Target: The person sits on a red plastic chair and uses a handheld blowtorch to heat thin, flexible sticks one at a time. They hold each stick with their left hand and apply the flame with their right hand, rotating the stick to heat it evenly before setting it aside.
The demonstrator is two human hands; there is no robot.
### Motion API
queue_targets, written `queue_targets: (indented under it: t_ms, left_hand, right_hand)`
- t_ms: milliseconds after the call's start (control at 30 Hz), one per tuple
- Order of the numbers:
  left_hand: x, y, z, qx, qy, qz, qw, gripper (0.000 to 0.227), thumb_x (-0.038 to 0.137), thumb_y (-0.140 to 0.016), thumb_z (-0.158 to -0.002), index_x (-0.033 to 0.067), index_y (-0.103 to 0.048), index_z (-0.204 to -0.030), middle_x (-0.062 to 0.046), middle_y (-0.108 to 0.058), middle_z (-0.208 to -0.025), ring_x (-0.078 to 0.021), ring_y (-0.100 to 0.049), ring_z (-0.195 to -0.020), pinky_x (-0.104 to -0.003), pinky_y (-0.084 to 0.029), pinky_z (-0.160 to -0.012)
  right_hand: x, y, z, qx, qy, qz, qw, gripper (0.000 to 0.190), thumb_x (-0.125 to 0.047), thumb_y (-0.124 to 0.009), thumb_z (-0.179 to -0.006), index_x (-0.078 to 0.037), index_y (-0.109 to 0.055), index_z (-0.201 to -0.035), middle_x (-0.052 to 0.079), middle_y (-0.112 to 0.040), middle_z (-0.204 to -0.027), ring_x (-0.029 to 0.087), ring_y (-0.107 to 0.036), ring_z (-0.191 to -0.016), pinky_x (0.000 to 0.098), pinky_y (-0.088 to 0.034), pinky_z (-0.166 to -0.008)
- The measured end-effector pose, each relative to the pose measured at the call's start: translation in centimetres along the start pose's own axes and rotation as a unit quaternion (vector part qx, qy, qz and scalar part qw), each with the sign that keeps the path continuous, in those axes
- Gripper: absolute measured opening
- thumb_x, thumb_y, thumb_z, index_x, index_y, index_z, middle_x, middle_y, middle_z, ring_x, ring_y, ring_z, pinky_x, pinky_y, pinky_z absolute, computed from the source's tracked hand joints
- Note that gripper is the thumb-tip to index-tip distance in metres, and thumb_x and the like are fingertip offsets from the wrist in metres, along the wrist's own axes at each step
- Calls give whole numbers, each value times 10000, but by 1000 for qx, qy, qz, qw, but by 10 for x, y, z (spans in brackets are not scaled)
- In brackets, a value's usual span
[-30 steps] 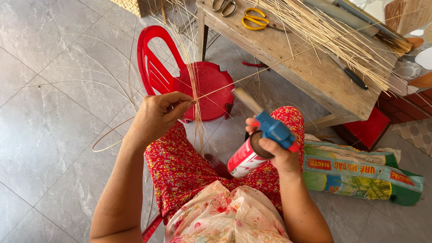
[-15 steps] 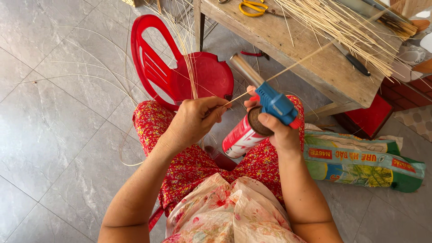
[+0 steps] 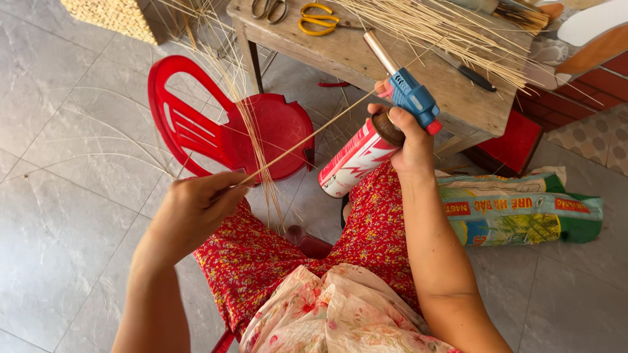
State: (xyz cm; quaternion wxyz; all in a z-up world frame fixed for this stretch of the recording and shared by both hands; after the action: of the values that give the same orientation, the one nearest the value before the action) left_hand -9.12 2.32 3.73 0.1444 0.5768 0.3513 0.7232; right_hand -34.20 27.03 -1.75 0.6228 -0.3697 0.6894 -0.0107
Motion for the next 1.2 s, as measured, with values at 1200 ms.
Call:
queue_targets:
  t_ms: [1200]
  left_hand:
    - [-80,-37,-50,22,52,23,998,279,302,-670,-974,120,-773,-1159,-91,-766,-758,-137,-744,-643,-315,-582,-615]
  right_hand:
    - [74,52,47,90,-161,49,982,453,-161,-749,-845,3,-665,-1259,165,-744,-1147,219,-731,-964,367,-588,-901]
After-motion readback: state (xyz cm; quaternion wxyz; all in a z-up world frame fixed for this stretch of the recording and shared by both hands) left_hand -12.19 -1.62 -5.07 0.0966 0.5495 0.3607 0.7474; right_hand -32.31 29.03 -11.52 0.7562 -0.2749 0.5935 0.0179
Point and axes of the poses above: each hand's wrist, its own z-axis away from the middle knuckle, its own y-axis out of the back of the hand, x = y × z, the point moved 9 cm from there along -z, towards the middle knuckle
